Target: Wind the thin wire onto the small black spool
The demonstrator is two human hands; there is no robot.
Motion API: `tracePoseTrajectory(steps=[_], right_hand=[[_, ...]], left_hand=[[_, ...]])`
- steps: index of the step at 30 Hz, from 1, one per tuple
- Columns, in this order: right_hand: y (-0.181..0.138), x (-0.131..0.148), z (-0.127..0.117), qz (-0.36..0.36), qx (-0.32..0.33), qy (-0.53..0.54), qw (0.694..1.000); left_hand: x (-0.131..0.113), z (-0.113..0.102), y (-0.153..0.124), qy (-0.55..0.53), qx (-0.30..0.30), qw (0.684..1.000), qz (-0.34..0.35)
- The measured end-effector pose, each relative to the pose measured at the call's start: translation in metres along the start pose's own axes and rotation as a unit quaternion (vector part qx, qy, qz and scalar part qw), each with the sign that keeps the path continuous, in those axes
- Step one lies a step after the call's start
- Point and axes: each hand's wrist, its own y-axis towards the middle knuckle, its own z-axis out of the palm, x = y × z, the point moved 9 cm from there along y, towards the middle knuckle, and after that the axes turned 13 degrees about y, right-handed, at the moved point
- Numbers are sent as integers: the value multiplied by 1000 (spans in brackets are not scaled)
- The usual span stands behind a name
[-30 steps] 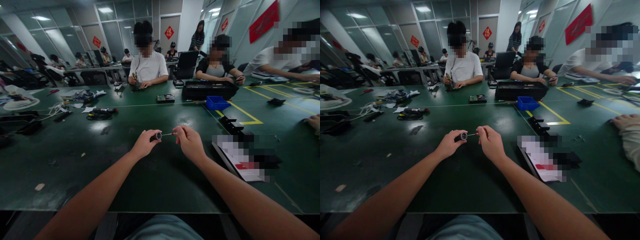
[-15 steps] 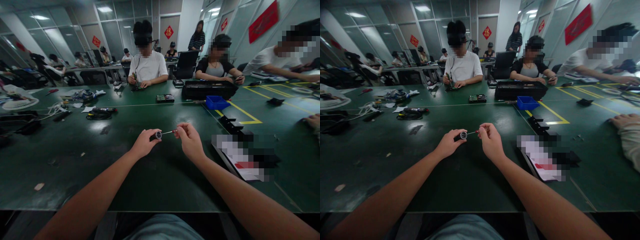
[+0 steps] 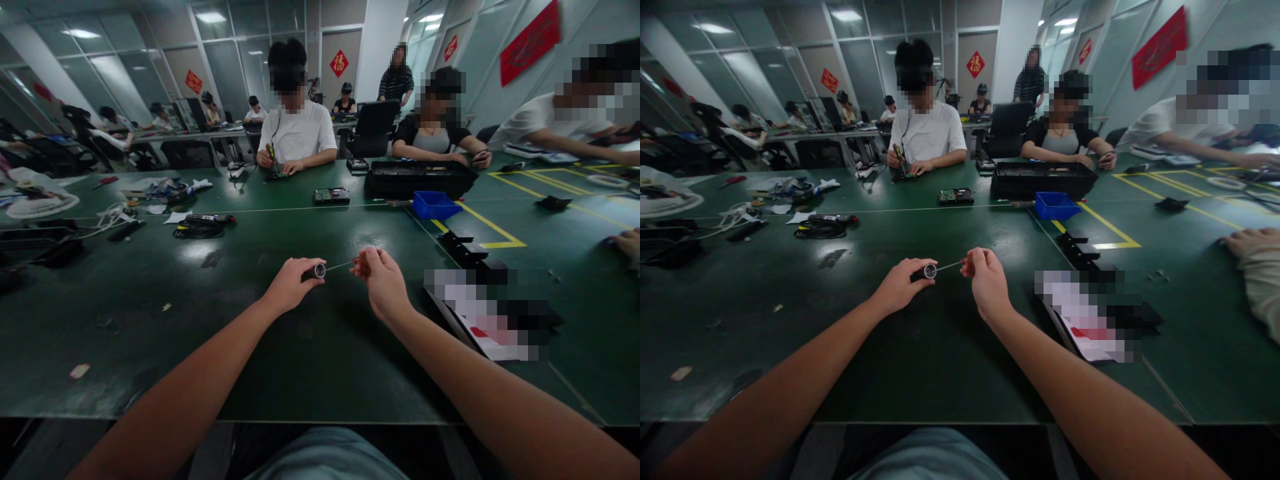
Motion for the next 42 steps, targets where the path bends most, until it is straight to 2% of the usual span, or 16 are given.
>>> tracePoseTrajectory(steps=[4,13,23,42], right_hand=[[1,8,0,-47,16,-56,997],[-3,15,6,-71,25,-94,993],[-6,20,11,-75,51,-113,989],[-5,26,9,-79,46,-195,977]], left_hand=[[0,0,-1,3,0,1000,-3],[-1,-2,-1,0,-6,1000,-6],[-4,-2,-1,-3,-5,1000,0],[-3,-1,-2,-4,4,1000,-9]])
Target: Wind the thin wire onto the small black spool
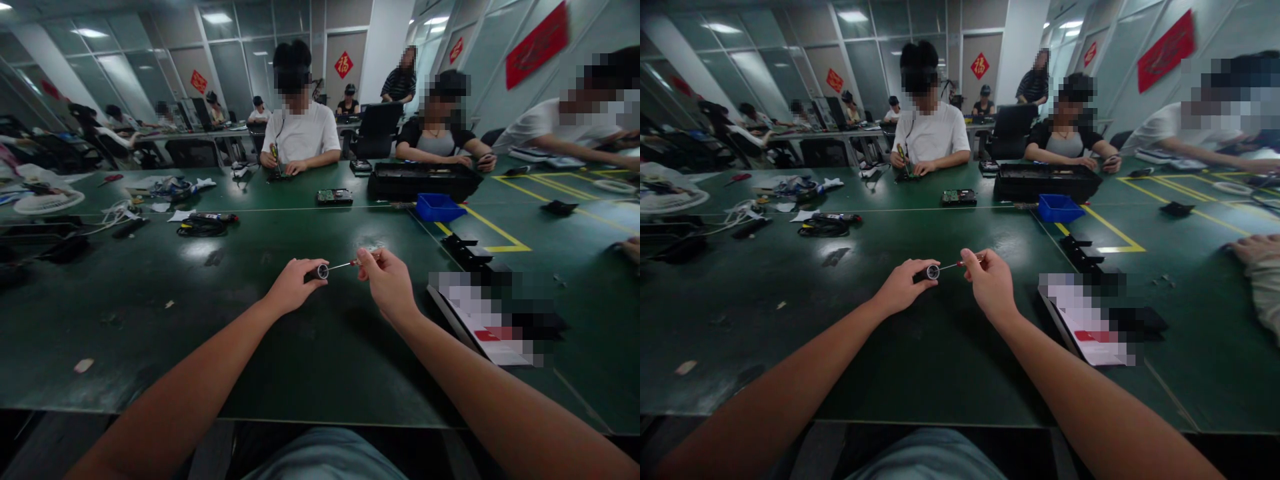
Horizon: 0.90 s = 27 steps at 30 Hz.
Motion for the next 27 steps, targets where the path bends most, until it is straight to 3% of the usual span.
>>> tracePoseTrajectory(steps=[7,15,22,27], right_hand=[[-7,17,9,-66,35,-45,996],[-10,23,14,-55,62,-123,989],[-10,16,16,-43,74,-75,993],[-8,12,10,-50,32,-30,998]], left_hand=[[1,-1,0,-5,-4,1000,-6],[1,2,0,-6,-5,1000,17],[4,-1,0,-46,-19,999,8],[5,0,1,-50,-27,998,8]])
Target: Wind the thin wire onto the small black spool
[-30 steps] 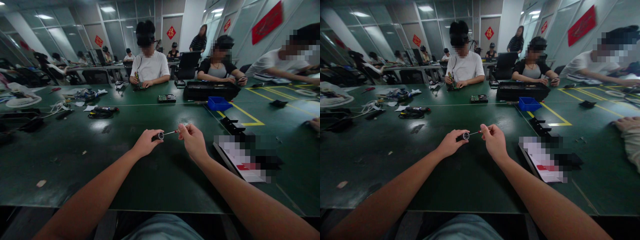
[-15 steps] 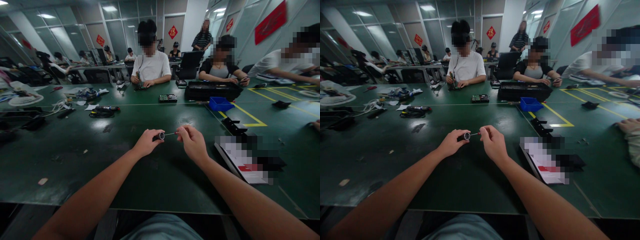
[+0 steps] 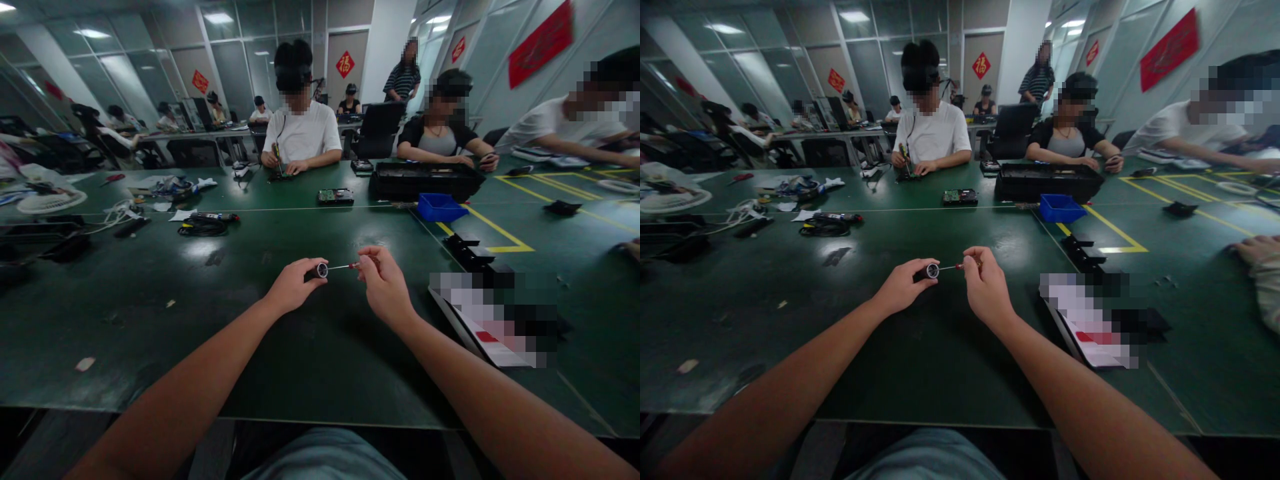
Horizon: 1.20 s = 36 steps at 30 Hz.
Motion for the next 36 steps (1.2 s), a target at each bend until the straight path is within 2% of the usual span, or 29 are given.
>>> tracePoseTrajectory(steps=[5,9,13,15,17,20,25,36], right_hand=[[3,-14,0,47,-25,146,988],[3,-27,-1,104,-63,270,955],[1,-43,1,171,-78,315,930],[1,-45,-3,169,-94,299,934],[1,-42,-8,137,-102,258,951],[1,-32,-9,96,-85,194,973],[1,-17,-3,53,-48,114,991],[-4,9,4,-56,2,-65,996]], left_hand=[[-4,0,-1,-12,-5,1000,8],[-10,-9,-1,-22,-28,998,45],[-11,-11,2,31,-18,997,65],[-6,-7,4,61,6,997,40],[-2,-4,4,75,24,997,19],[-3,-2,3,85,31,996,15],[-5,1,3,87,37,995,15],[-4,6,2,115,50,992,14]])
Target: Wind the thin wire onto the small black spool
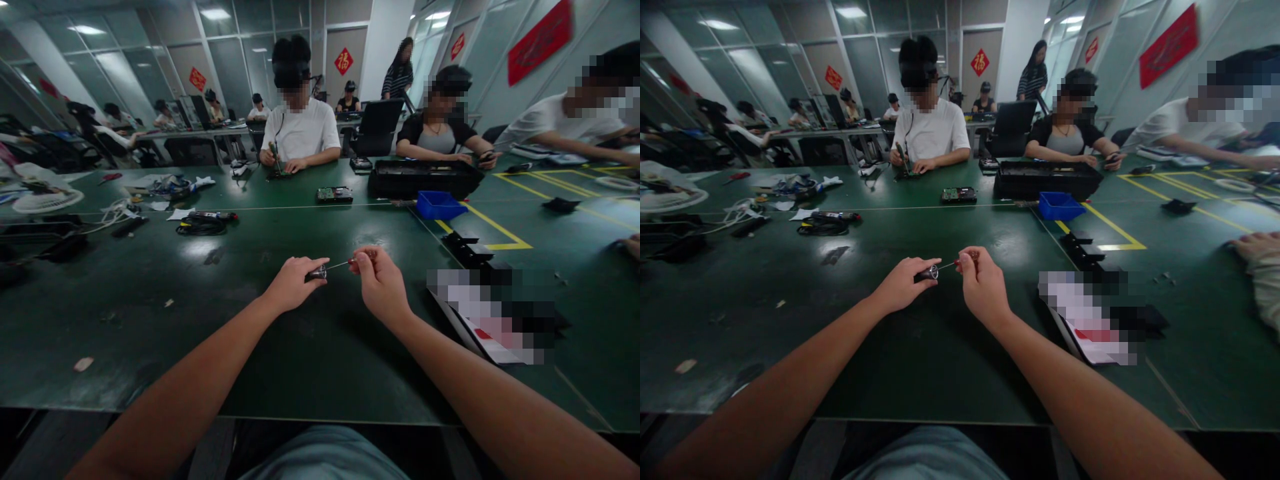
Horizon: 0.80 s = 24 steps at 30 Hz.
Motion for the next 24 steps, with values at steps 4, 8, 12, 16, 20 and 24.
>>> tracePoseTrajectory(steps=[4,8,12,16,20,24], right_hand=[[0,3,-2,-11,-3,-39,999],[0,0,-6,4,-19,-36,999],[-1,1,-4,4,-11,-21,1000],[-1,2,2,10,17,-12,1000],[0,0,6,19,38,-18,999],[0,1,6,9,37,-45,998]], left_hand=[[2,3,0,8,11,1000,-5],[4,3,1,2,18,1000,-13],[4,4,1,-5,18,1000,-3],[3,5,1,-2,11,1000,17],[3,8,0,9,10,1000,21],[3,8,1,23,10,999,26]])
